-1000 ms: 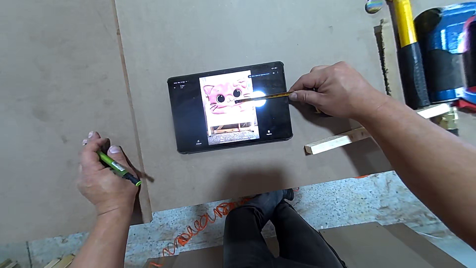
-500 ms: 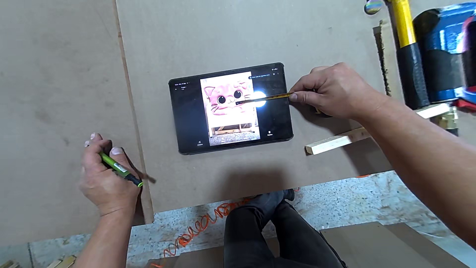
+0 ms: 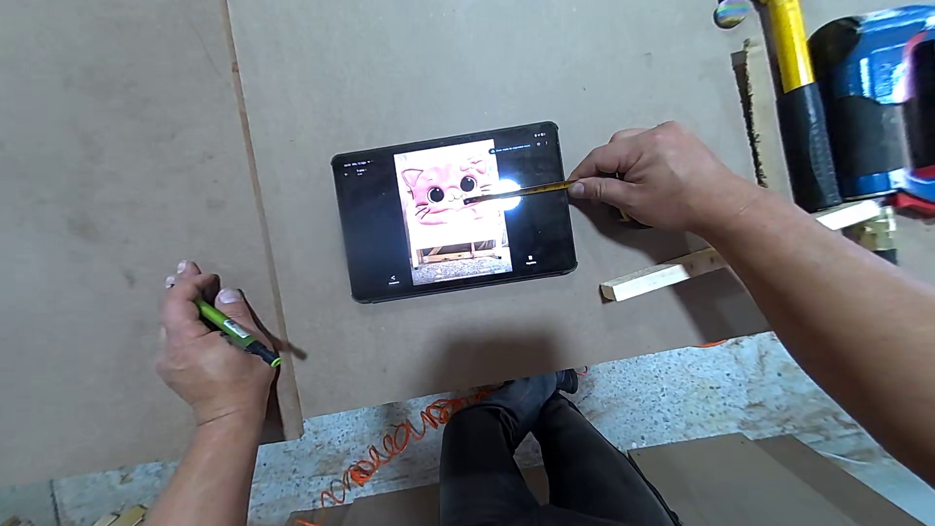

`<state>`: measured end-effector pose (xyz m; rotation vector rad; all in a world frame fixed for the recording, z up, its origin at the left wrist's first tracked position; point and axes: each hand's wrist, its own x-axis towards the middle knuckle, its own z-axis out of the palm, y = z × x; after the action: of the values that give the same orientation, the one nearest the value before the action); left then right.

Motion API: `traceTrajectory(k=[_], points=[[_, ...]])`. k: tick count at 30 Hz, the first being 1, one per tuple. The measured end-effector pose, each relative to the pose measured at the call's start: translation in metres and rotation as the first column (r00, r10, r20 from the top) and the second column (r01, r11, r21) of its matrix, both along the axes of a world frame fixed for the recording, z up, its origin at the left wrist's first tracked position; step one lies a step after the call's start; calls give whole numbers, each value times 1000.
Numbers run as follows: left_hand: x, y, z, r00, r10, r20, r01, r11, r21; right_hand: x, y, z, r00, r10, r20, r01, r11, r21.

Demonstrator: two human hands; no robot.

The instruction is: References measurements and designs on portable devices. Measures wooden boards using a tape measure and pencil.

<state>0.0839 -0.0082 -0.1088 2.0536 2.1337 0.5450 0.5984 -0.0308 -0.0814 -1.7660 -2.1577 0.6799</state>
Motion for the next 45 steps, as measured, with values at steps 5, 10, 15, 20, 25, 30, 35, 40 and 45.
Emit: traceTrajectory(k=[5,10,15,20,25,30,35,40,45], points=[[-3,0,-2,1000,-10,9,10,1000,-1,1,0,0,1000,7,8,-7,1000,2],[-2,1,-1,1000,-13,9,13,1000,10,0,1,1,1000,4,14,-4,1000,-4],[-2,1,-1,1000,-17,3,17,1000,13,0,2,-1,1000,5,6,-5,1000,-5],[1,1,2,1000,8,15,-8,1000,-11,-36,-38,44,933,-334,-132,336,942,-8],[0,2,1,1000,21,2,-21,999,-31,-152,-140,22,726,-606,-324,591,792,-156],[-4,1,0,1000,4,-5,-4,1000,-26,-193,-150,-9,695,-652,-303,643,752,-143],[2,2,2,1000,18,1,-18,999,-36,-197,-136,-9,698,-674,-243,666,735,-129],[-1,3,0,1000,-5,-16,5,1000,-31,-206,-123,-8,694,-696,-185,685,717,-131],[-1,7,3,1000,-15,15,16,996,-85,-211,-115,-6,683,-725,-88,708,687,-161]])
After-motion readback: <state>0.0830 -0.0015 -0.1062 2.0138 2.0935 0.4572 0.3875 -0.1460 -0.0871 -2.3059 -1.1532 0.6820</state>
